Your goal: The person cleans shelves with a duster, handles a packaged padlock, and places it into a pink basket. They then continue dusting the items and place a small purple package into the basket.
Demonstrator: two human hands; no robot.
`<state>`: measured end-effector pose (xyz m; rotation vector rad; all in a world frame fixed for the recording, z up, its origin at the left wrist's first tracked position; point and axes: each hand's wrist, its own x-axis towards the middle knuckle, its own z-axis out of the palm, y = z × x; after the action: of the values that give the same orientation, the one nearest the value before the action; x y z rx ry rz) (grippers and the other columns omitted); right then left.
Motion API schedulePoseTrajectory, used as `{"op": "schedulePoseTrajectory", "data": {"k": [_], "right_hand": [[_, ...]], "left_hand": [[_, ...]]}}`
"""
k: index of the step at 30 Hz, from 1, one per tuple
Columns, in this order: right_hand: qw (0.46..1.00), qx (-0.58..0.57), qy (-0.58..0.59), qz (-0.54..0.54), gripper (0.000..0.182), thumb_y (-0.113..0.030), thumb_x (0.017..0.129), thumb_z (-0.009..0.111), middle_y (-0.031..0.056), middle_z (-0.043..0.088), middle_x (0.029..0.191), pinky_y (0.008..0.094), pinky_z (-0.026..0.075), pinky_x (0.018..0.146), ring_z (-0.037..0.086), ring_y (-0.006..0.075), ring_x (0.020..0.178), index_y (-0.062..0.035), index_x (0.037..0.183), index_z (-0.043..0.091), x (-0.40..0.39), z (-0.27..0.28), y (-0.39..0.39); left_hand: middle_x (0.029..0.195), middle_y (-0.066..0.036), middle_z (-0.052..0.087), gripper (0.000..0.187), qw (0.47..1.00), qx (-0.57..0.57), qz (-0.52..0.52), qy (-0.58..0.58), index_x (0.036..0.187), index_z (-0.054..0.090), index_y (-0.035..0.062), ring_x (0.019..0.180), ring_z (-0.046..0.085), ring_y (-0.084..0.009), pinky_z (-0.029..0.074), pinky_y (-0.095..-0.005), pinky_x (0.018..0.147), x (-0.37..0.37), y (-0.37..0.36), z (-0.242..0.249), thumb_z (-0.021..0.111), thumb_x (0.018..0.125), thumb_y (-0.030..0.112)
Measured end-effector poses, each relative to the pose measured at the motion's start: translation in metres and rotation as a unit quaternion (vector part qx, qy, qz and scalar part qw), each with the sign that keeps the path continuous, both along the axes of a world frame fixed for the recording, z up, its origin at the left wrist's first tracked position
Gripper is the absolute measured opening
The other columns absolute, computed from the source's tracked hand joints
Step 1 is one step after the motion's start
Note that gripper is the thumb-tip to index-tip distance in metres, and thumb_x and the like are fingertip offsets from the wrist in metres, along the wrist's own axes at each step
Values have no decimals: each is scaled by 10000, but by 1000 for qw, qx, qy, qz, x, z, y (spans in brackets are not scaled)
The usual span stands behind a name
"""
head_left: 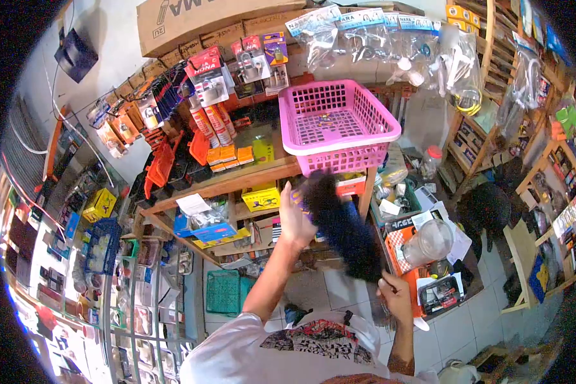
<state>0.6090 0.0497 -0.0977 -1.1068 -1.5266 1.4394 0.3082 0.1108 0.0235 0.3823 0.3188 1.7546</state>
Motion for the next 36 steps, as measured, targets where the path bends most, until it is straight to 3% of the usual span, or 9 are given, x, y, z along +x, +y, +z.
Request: {"op": "schedulePoseTrajectory", "data": {"k": [5,8,11,15,17,22,26,27,36], "right_hand": [[997,36,9,73,278,-163,943,646,-27,574,670,223,364,499,457,30,566,19,1151,677,-3,5,-5],[997,16,22,66,271,-168,954,631,-31,566,656,218,355,487,452,24,555,24,1141,671,-13,-2,-10],[993,-27,18,112,256,-182,967,613,-39,562,653,213,346,473,441,21,539,20,1116,665,-16,1,-14],[992,-40,54,104,249,-182,975,604,-47,541,652,206,334,473,438,14,546,10,1122,662,-24,-7,-16],[989,-52,78,110,218,-170,977,600,-51,521,648,209,325,470,430,13,548,1,1097,663,-28,-5,-19],[983,-115,100,106,172,-138,979,590,-72,474,646,221,306,466,410,21,550,-17,1076,665,-37,-13,-25],[996,-6,86,38,237,-138,979,573,-25,474,559,228,280,417,401,31,460,-48,760,556,-40,-7,-21],[991,-59,114,28,201,-133,970,584,-28,485,569,225,282,422,410,28,471,-41,792,582,-38,-1,-20],[985,-76,90,123,209,-147,972,590,-41,477,562,232,289,433,398,27,476,-35,796,600,-21,-4,-14]], "left_hand": [[1240,-181,598,737,985,143,-84,44,1305,525,36,1140,578,-329,457,-488,1014,-14,6,-39,342,941,651],[1165,-157,636,705,996,-35,78,-9,1252,572,57,1049,602,-308,489,-509,953,21,-6,3,367,938,654],[1345,-154,546,703,963,256,-77,24,1381,462,66,1204,538,-337,430,-522,1032,21,-9,-37,317,968,616],[1295,-142,562,661,997,14,11,-71,1482,357,127,1148,556,-328,432,-597,1001,37,-15,1,323,987,563],[1270,-136,571,679,987,75,14,142,1477,372,120,1129,561,-328,435,-579,1006,20,-3,-48,306,984,583],[1235,-158,582,712,992,90,-62,58,1436,424,93,1045,605,-334,491,-570,906,19,-13,-38,314,965,615],[1097,-109,631,626,987,139,-52,65,1354,489,68,1004,611,-312,496,-510,919,22,-22,-27,398,974,557],[1148,-147,623,669,977,148,-93,-118,1356,495,80,1055,595,-345,484,-542,931,22,-19,-14,372,957,604],[1323,-133,582,756,997,-24,71,-2,1402,467,59,1192,546,-363,384,-602,1035,6,-10,-27,363,942,650]]}}
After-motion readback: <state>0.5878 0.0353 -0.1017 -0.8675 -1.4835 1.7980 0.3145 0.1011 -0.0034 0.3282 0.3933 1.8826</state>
